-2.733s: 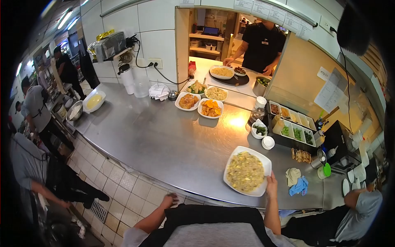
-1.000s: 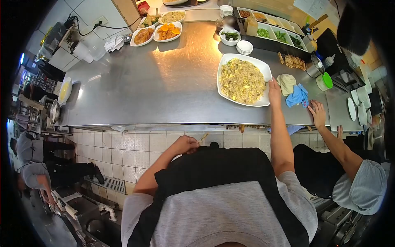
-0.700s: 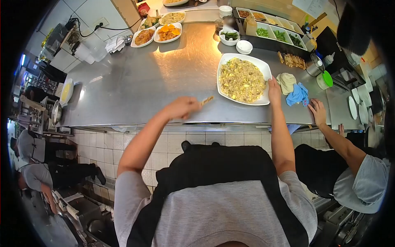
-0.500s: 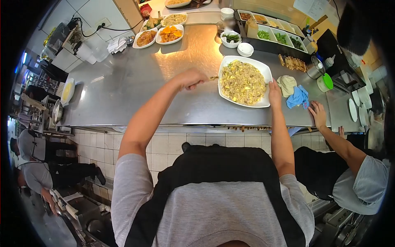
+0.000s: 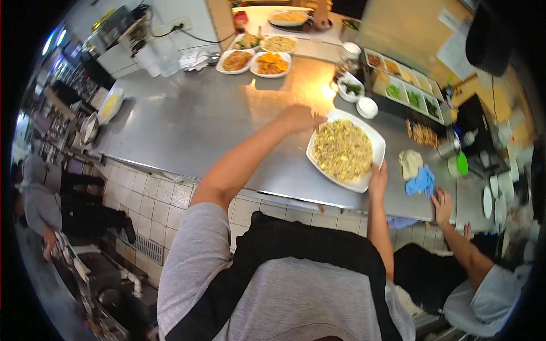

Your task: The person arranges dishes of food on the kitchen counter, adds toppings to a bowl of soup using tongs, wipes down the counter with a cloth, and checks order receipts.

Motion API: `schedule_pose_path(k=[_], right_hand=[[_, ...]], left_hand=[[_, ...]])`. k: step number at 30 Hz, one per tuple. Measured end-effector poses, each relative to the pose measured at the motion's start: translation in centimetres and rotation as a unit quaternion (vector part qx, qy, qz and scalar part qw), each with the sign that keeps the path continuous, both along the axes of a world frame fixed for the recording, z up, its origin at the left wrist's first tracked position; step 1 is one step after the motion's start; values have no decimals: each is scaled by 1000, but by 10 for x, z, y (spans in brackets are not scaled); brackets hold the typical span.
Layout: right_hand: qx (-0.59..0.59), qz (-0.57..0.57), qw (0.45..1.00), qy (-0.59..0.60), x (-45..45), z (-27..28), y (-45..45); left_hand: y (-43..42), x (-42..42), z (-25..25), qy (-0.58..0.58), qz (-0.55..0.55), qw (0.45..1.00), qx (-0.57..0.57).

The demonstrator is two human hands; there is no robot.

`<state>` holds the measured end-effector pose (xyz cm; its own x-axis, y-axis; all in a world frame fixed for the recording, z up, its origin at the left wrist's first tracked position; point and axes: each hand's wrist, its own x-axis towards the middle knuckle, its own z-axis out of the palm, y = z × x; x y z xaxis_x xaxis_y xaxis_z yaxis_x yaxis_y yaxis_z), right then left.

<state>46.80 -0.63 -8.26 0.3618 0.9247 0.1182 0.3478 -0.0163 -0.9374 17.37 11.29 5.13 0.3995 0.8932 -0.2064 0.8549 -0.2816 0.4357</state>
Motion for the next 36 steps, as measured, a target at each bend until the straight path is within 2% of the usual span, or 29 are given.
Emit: schedule_pose_path(k=[2,4,6,7,8,9,11,13,14,15,18,19,20,21,22,23,25,26,27,28,30,31,34,36], right_hand=[[17,20,995,98,-50,2,-18],[1,69,994,87,-88,25,-40],[-137,111,964,198,-124,70,-58],[-166,146,959,179,-121,60,-57],[-232,192,930,211,-117,67,-48],[-196,219,950,107,-113,70,-24],[-121,254,954,-101,-114,69,17],[-12,202,974,-97,-170,137,59],[23,225,962,-152,-197,164,81],[56,246,946,-206,-226,192,103],[178,332,832,-408,-319,272,164],[203,323,796,-469,-345,285,201],[270,266,760,-528,-371,296,239],[180,238,755,-584,-404,341,250],[246,193,753,-579,-421,353,298],[256,166,712,-632,-438,383,339],[291,110,760,-571,-461,434,434],[252,102,825,-496,-470,466,447],[328,69,848,-409,-479,483,451],[413,35,832,-368,-480,497,486],[407,25,894,-187,-492,527,521],[422,15,893,-156,-500,537,530],[461,-8,882,-97,-526,556,535],[448,-24,889,-94,-535,561,542]], left_hand=[[-20,-45,-43,-37,72,989,125],[-45,-87,-92,-108,119,972,170],[-86,-121,-52,-221,208,950,-75],[-94,-141,-65,-281,207,933,-90],[-98,-157,-78,-338,201,913,-107],[-103,-166,-75,-360,213,900,-125],[-106,-188,-80,-401,236,872,-152],[-92,-211,-97,-438,256,845,-170],[-87,-221,-94,-430,258,852,-149],[-82,-230,-89,-421,260,860,-129],[-64,-258,-94,-431,239,867,-77],[-57,-269,-98,-440,227,866,-65],[-50,-284,-103,-458,214,860,-72],[-43,-299,-110,-476,200,853,-80],[-37,-314,-116,-494,186,845,-89],[-34,-331,-120,-483,221,844,-67],[-27,-364,-133,-462,288,839,-19],[-23,-373,-135,-487,308,817,5],[-22,-380,-131,-512,328,793,28],[-22,-385,-129,-538,347,767,52],[-22,-382,-134,-488,333,804,72],[-20,-380,-136,-461,325,822,83],[-21,-378,-133,-523,349,775,64],[-22,-379,-128,-517,353,778,62]])
